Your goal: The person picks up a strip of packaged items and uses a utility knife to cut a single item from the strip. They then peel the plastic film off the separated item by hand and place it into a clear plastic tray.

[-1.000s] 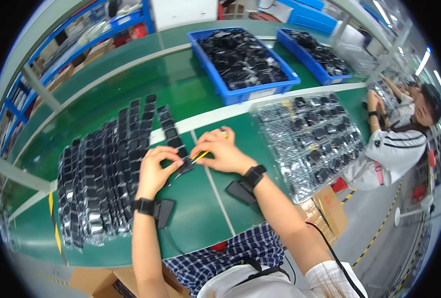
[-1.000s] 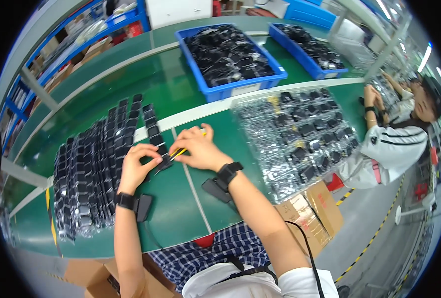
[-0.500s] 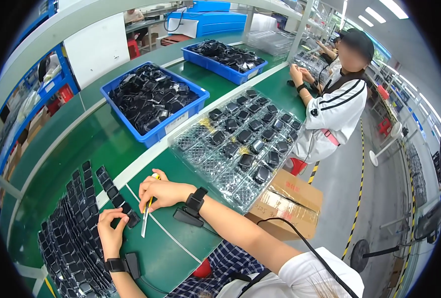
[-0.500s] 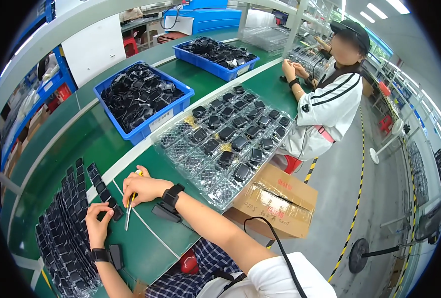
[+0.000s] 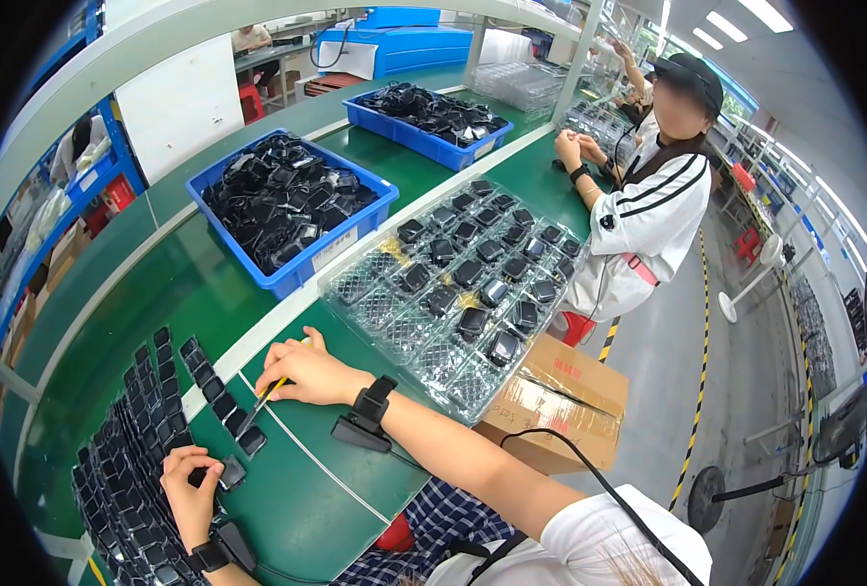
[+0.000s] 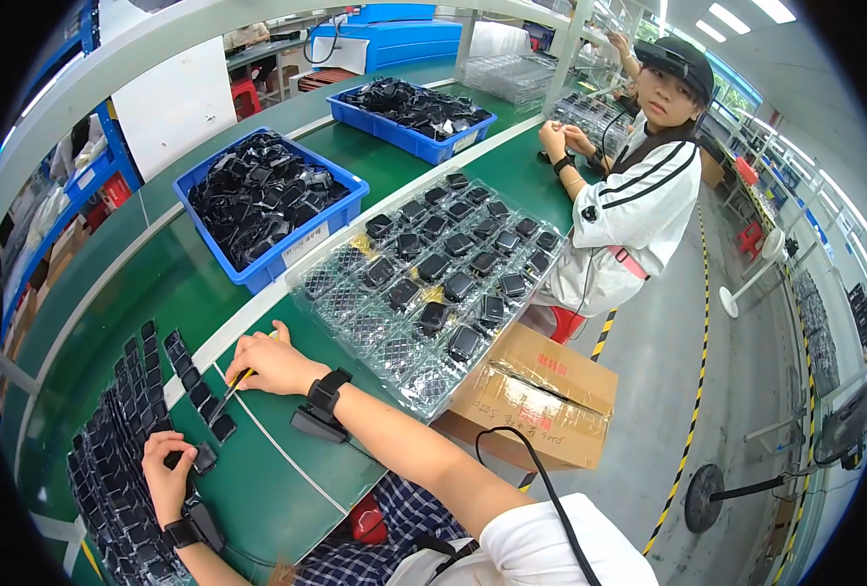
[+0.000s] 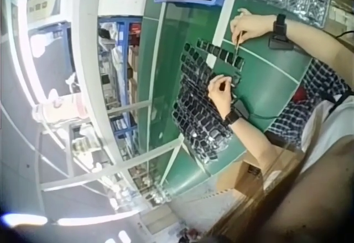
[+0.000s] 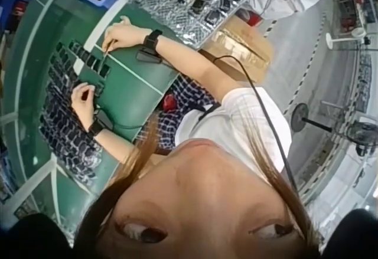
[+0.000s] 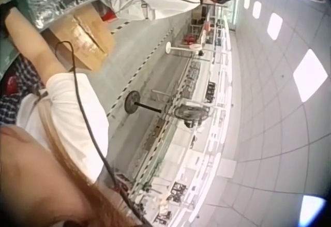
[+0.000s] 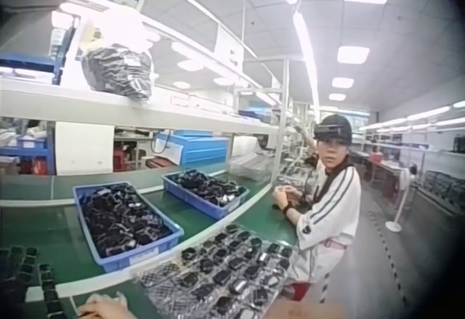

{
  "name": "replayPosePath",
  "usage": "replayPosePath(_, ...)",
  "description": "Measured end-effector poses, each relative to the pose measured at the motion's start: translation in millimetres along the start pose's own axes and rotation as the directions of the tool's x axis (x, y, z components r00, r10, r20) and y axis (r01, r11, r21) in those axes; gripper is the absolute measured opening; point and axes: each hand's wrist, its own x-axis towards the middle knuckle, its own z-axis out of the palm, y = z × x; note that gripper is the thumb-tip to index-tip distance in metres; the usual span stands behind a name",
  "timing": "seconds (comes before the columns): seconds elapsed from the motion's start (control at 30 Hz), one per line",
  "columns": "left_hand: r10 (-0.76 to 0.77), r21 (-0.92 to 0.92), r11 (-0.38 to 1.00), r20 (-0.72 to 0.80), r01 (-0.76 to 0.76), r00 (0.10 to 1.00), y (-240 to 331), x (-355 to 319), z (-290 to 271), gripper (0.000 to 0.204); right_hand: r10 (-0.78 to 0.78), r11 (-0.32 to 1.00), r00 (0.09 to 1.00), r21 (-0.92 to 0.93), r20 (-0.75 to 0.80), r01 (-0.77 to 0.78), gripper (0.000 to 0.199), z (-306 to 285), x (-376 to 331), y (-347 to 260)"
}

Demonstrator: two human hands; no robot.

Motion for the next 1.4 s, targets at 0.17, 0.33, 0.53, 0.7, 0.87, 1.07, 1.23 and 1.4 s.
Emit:
replayPosePath(0.17,-0.039,0.037,0.999,-0.008,0.04,0.999,32.1,4.4,2.3,0.031,-0.009,0.993,0.999,-0.12,-0.048,0.003,0.019,2.8,-3.5,-4.6)
replayPosePath(0.33,0.039,0.219,0.975,0.013,-0.041,0.999,56.6,13.3,13.2,0.047,-0.087,0.977,0.993,-0.203,-0.08,0.069,0.017,14.4,11.8,-8.7)
replayPosePath(0.53,0.18,0.263,0.947,0.046,-0.186,0.983,38.0,20.6,36.9,0.028,-0.268,0.928,0.956,-0.298,-0.121,0.223,0.019,11.1,10.0,5.0)
replayPosePath(0.7,0.292,0.127,0.95,-0.049,-0.284,0.955,30.3,13.3,46.0,0.016,-0.168,0.964,0.983,-0.221,-0.076,0.147,0.023,5.6,0.6,2.7)
replayPosePath(0.87,0.27,0.016,0.962,-0.158,-0.271,0.95,32.0,1.8,48.0,0.01,-0.125,0.971,0.992,-0.205,0.012,0.125,0.024,7.4,-4.7,-18.1)
replayPosePath(1.07,0.139,0.007,0.99,-0.223,-0.141,0.965,22.8,15.7,79.5,0.009,-0.091,0.967,0.992,-0.231,0.087,0.108,0.026,-3.0,-4.5,-10.1)
replayPosePath(1.23,0.001,-0.094,0.995,-0.122,-0.012,0.993,21.5,20.3,79.1,0.011,-0.116,0.967,0.987,-0.213,0.111,0.138,0.028,-5.1,-0.5,-11.0)
replayPosePath(1.4,-0.089,-0.166,0.984,-0.127,0.067,0.988,17.0,22.4,80.7,0.014,-0.149,0.965,0.983,-0.201,0.111,0.169,0.03,-2.1,2.8,-9.5)
